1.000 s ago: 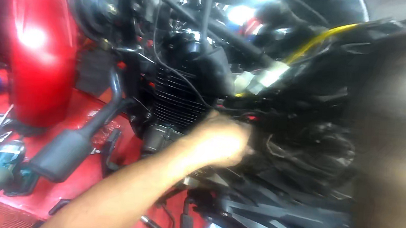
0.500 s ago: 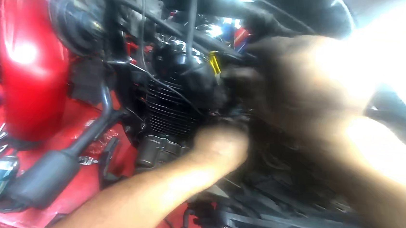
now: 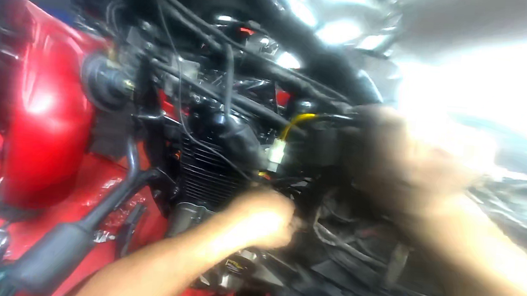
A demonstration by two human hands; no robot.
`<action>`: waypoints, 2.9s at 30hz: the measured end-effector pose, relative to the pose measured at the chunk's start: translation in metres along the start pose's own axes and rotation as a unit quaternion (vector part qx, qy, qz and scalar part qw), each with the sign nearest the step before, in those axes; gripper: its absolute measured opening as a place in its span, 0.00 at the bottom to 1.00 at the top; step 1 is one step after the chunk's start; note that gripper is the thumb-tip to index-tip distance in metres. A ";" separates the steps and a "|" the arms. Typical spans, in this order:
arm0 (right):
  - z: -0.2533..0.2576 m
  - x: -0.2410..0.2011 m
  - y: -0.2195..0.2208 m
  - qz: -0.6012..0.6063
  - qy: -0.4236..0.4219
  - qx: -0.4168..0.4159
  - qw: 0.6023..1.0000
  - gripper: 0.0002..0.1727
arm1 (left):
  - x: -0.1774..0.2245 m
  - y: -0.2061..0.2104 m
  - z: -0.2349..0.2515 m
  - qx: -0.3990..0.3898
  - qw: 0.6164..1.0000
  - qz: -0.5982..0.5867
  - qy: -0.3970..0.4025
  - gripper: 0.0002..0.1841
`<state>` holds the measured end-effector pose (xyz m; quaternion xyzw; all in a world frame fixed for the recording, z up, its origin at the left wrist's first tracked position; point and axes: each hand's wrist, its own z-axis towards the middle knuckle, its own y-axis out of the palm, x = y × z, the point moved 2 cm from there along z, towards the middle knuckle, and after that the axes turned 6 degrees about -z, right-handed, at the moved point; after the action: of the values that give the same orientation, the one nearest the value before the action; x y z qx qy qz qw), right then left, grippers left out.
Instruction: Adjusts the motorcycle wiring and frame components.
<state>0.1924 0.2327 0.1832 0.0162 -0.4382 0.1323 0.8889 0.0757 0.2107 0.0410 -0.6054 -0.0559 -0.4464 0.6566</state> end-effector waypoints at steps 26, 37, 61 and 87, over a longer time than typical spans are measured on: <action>-0.049 0.028 0.014 0.011 0.024 -0.022 0.999 0.22 | 0.006 0.019 0.000 0.127 0.991 -0.003 -0.040 0.21; 0.008 -0.007 0.011 0.050 -0.046 0.030 0.997 0.17 | 0.034 0.009 -0.002 0.124 0.981 0.067 -0.135 0.09; -0.008 0.005 -0.023 0.110 0.039 -0.101 0.988 0.20 | 0.000 -0.008 0.009 0.032 0.999 -0.011 -0.038 0.15; -0.020 0.012 -0.019 0.134 0.040 -0.028 0.990 0.19 | -0.005 -0.008 0.013 0.011 0.998 -0.054 0.008 0.25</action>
<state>0.2200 0.2203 0.1819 -0.0724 -0.4038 0.2383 0.8803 0.0735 0.2257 0.0475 -0.5908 -0.0879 -0.4855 0.6384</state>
